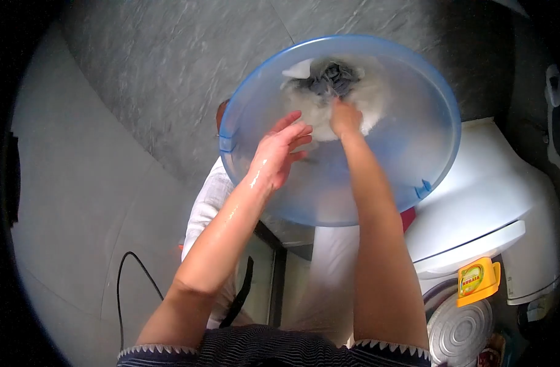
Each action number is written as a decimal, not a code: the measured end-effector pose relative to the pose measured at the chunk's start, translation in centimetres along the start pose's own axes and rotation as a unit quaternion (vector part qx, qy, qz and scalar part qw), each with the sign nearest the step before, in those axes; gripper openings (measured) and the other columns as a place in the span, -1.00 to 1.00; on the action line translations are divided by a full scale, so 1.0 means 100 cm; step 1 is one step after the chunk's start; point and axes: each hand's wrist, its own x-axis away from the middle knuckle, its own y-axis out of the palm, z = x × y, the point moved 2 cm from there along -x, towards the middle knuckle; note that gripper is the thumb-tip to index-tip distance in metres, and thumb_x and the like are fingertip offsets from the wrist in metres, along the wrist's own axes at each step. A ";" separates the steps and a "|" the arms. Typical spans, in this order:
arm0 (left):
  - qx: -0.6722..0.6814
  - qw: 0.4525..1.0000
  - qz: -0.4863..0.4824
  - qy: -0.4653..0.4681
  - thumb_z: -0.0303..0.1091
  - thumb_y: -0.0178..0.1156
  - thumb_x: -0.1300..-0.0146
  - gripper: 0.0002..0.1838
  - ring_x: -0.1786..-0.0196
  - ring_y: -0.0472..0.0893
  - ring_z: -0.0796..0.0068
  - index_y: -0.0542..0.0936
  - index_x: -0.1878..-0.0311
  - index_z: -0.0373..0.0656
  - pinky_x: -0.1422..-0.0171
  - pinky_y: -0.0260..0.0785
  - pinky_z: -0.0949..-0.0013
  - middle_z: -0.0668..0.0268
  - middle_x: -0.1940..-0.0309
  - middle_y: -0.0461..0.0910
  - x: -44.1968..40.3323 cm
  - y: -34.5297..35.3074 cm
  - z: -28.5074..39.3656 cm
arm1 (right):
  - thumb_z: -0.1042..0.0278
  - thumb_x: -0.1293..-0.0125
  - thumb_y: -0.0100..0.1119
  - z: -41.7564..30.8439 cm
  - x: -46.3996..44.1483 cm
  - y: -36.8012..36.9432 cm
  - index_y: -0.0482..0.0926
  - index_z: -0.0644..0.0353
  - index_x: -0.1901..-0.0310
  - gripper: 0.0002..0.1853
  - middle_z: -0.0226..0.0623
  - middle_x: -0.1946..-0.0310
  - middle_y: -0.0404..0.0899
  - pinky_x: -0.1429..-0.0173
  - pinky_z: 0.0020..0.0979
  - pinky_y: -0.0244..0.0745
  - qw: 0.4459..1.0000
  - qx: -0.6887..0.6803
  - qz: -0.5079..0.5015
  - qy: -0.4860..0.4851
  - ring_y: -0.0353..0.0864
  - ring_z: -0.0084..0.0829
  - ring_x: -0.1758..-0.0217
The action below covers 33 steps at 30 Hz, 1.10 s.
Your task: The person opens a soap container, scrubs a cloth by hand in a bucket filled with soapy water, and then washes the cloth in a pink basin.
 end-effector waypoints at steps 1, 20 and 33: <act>0.009 1.000 -0.008 -0.003 -0.15 0.10 -0.15 -0.34 -0.02 0.41 0.31 0.14 -0.29 -0.11 -0.02 0.23 0.31 0.16 -0.05 0.37 0.002 -0.001 -0.002 | 0.33 -0.15 -0.09 0.006 -0.001 -0.002 0.45 0.16 0.07 -0.70 -0.05 0.16 0.51 0.00 -0.19 0.36 0.998 0.003 -0.056 0.006 0.45 -0.10 0.03; 0.260 0.944 -0.139 -0.150 -0.37 0.16 -0.08 -0.72 0.25 0.57 0.26 0.46 0.16 -0.31 0.22 0.45 0.23 0.09 0.28 0.54 0.023 0.024 -0.020 | 0.56 0.23 0.16 -0.072 0.269 -0.261 0.56 0.09 0.37 -0.73 -0.32 0.27 0.48 0.05 -0.31 0.41 0.873 -0.234 -0.190 -0.383 0.40 -0.25 0.06; 0.137 0.891 -0.427 -0.072 -0.50 0.23 0.18 -0.27 -0.09 0.42 0.21 0.25 -0.16 -0.41 -0.13 0.29 0.21 0.10 -0.06 0.39 0.087 0.036 -0.028 | -0.11 -0.06 0.17 -0.030 0.083 -0.091 0.36 0.13 -0.06 -0.39 -0.14 -0.10 0.30 -0.12 -0.16 0.28 0.385 -0.855 -0.344 0.050 0.32 -0.21 -0.11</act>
